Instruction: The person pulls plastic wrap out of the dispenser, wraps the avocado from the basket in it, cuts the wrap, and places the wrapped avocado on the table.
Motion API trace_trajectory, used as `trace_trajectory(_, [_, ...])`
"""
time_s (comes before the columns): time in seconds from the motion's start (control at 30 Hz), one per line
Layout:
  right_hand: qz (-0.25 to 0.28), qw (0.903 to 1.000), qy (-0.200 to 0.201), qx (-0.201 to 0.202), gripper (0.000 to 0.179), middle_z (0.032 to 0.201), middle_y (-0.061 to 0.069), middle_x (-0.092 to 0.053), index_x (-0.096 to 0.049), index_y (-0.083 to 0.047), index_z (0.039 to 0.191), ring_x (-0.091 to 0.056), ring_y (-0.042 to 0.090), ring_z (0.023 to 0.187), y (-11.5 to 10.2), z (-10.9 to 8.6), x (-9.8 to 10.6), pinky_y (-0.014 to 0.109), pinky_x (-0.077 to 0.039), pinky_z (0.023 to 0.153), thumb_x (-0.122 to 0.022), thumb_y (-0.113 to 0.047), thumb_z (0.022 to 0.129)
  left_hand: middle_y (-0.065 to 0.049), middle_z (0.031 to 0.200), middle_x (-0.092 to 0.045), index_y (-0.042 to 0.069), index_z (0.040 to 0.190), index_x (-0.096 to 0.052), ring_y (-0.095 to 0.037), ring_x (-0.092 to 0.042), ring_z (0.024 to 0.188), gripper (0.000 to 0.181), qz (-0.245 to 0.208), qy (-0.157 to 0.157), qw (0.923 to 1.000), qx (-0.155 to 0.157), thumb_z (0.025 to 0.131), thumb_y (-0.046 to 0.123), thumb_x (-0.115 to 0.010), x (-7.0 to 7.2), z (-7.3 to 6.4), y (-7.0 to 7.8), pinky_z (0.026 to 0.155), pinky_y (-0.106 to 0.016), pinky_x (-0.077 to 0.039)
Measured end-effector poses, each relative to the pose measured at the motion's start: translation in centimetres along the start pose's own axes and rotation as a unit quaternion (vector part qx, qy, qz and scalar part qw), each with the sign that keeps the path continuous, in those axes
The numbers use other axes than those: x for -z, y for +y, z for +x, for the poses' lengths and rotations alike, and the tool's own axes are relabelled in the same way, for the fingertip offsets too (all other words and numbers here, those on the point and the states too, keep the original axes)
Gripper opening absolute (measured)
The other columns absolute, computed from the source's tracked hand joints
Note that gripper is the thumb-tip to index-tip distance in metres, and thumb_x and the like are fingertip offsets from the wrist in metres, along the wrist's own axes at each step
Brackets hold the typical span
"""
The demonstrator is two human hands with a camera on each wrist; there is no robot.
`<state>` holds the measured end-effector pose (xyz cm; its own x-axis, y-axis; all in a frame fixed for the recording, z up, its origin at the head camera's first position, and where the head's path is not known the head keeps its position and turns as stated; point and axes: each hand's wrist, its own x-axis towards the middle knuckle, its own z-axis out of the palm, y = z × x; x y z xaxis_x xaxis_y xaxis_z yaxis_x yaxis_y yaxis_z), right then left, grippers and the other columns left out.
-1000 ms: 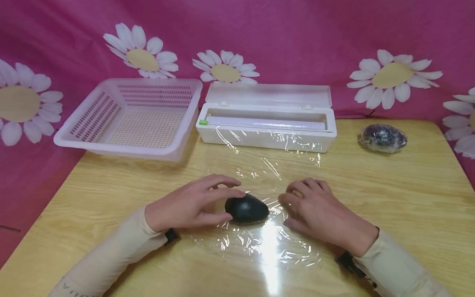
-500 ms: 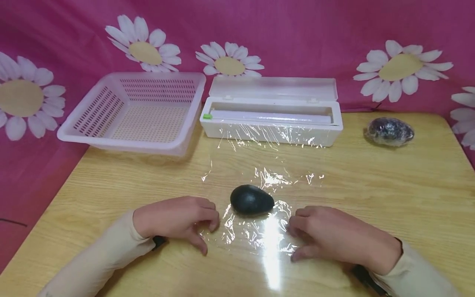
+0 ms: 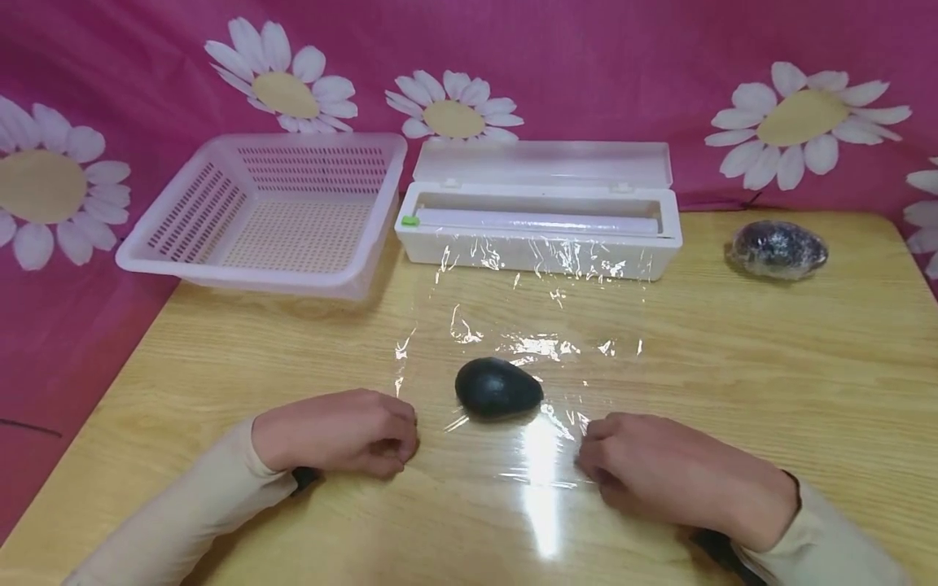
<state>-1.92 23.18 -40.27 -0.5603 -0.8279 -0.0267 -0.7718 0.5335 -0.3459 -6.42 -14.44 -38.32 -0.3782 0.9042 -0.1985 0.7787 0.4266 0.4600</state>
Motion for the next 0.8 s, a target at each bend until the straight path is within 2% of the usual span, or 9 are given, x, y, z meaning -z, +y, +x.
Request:
trace_trajectory(0.1, [0.014,0.9994,-0.012,-0.030,0.022,0.085,-0.019,-0.055,-0.064,-0.028,0.089,-0.045,-0.008,0.072,-0.1,0.0,0.3,0.018,-0.045,0.059,-0.081,-0.015,0.084,0.009,0.078,-0.053,0.019,0.078,-0.060,-0.002,-0.048,0.075,0.014,0.034,0.026,0.9990,-0.006,0.083,0.008,-0.066,0.0,-0.1,0.1,0.069,-0.011,-0.041])
trace_trajectory(0.17, [0.017,0.9983,-0.023,-0.051,0.021,0.084,-0.020,-0.055,-0.066,-0.026,0.096,-0.044,-0.008,0.071,-0.2,0.0,0.5,0.019,-0.047,0.059,-0.081,-0.016,0.084,0.010,0.077,-0.052,0.020,0.080,-0.059,-0.002,-0.048,0.076,0.013,0.043,0.040,0.9983,0.001,0.083,0.010,-0.067,0.0,-0.1,0.2,0.070,-0.012,-0.042])
trace_trajectory(0.33, [0.014,0.9971,-0.018,-0.073,0.026,0.086,-0.019,-0.061,-0.065,-0.026,0.101,-0.051,-0.008,0.073,-0.2,-0.1,0.9,0.024,-0.052,0.060,-0.080,-0.014,0.085,0.009,0.076,-0.055,0.017,0.083,-0.058,-0.001,-0.048,0.073,0.016,0.004,0.060,0.9981,0.008,0.085,0.003,-0.065,0.2,0.0,0.2,0.068,-0.013,-0.044])
trace_trajectory(0.5, [0.008,0.9978,-0.006,-0.065,0.017,0.086,-0.020,-0.059,-0.066,-0.025,0.098,-0.049,-0.008,0.073,-0.1,-0.1,1.3,0.023,-0.051,0.061,-0.078,-0.017,0.089,0.008,0.081,-0.059,0.014,0.091,-0.060,-0.001,-0.051,0.075,0.017,-0.010,0.064,0.9978,0.011,0.085,-0.002,-0.063,0.6,0.1,0.3,0.069,-0.014,-0.047])
trace_trajectory(0.67, [0.007,0.9988,0.004,-0.048,0.016,0.086,-0.021,-0.057,-0.067,-0.025,0.099,-0.046,-0.010,0.073,-0.2,-0.2,1.7,0.022,-0.049,0.061,-0.079,-0.022,0.089,0.008,0.087,-0.060,0.015,0.098,-0.061,-0.003,-0.053,0.080,0.014,0.000,0.058,0.9981,0.022,0.088,0.011,-0.070,0.9,0.0,0.5,0.076,-0.019,-0.050])
trace_trajectory(0.8, [0.012,0.9988,0.022,-0.042,0.017,0.087,-0.021,-0.057,-0.067,-0.026,0.098,-0.047,-0.011,0.073,-0.3,-0.3,1.9,0.020,-0.049,0.061,-0.080,-0.023,0.089,0.007,0.087,-0.060,0.014,0.099,-0.060,-0.003,-0.054,0.080,0.016,0.015,0.076,0.9969,0.015,0.092,0.014,-0.075,0.9,0.1,0.6,0.076,-0.019,-0.050])
